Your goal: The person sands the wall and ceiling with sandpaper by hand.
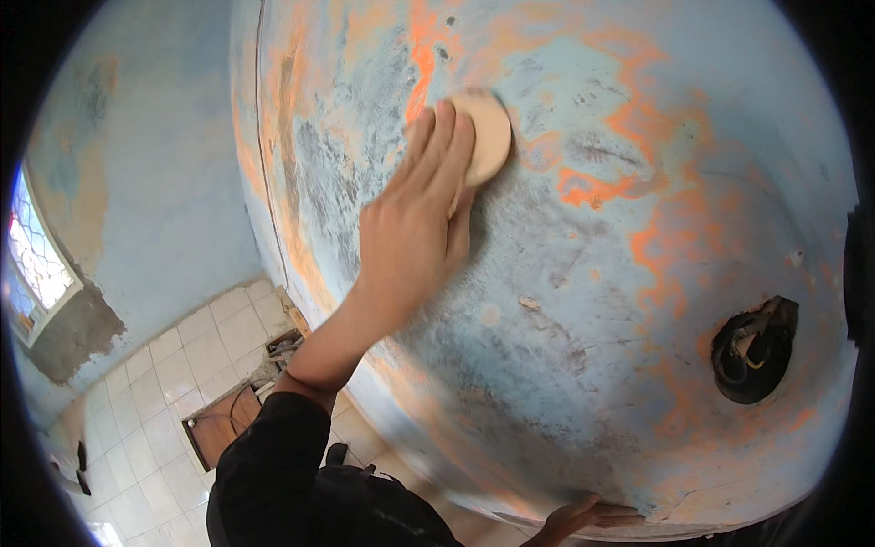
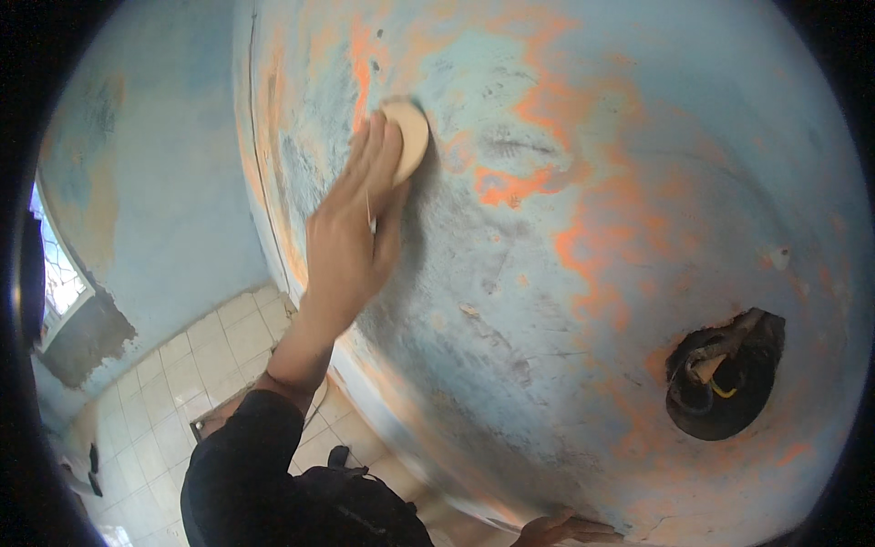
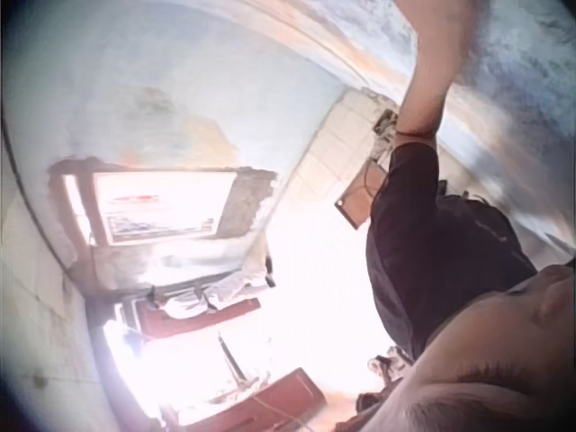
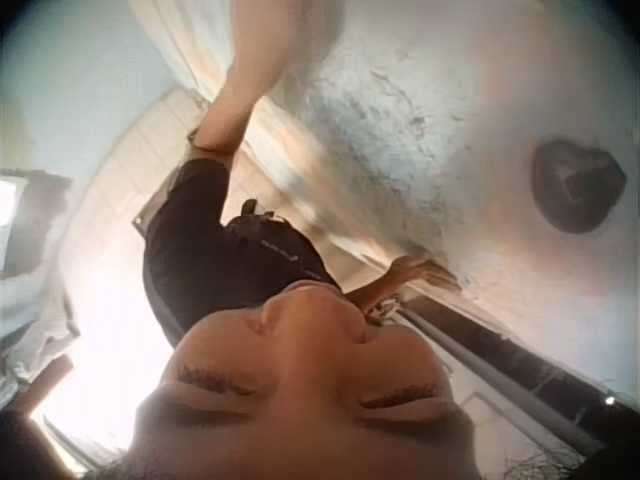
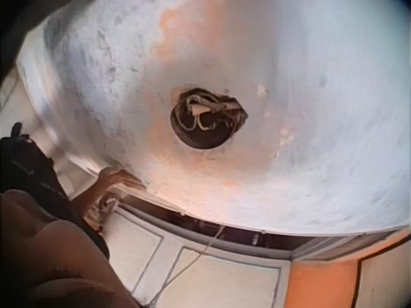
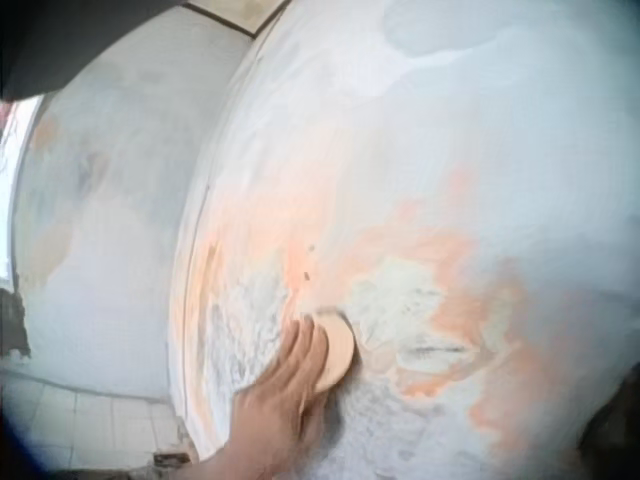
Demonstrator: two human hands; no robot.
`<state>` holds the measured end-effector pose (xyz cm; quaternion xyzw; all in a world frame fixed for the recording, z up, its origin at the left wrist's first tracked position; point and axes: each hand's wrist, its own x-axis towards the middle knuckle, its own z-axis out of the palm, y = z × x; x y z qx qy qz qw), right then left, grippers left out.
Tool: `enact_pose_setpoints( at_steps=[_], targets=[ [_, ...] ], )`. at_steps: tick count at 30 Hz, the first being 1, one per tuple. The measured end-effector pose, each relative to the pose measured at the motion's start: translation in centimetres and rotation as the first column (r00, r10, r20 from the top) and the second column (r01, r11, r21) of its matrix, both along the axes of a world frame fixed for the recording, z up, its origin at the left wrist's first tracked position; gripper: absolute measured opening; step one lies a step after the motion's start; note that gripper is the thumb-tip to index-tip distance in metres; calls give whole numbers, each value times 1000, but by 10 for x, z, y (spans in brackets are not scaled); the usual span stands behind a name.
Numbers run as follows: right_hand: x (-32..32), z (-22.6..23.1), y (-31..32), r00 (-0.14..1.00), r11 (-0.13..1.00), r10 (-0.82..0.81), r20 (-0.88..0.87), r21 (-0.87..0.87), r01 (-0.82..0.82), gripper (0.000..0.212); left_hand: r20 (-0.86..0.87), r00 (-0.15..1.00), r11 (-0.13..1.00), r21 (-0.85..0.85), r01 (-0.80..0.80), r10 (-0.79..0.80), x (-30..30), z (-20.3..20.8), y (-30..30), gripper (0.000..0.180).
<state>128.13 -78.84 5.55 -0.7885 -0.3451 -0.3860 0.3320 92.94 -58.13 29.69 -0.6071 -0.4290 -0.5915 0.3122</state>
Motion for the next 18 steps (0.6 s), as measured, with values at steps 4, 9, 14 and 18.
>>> enact_pose_setpoints(
  at_steps=[4,9,14,18],
  targets=[
    [-1,1,5,994,995,97,-49,33,-96,79,57,997,995,72,-62,58,-3,15,12,43],
    [-8,3,-3,955,967,251,-157,73,-242,83,103,994,999,-47,-20,24,9,-2,-8,39],
    [-7,2,-3,949,961,269,-164,-16,-275,81,82,992,995,-29,-99,101,-14,21,8,33],
    [-14,5,-2,932,955,296,-208,86,-284,81,134,978,987,-21,-156,158,-20,33,11,31]
  ],
)
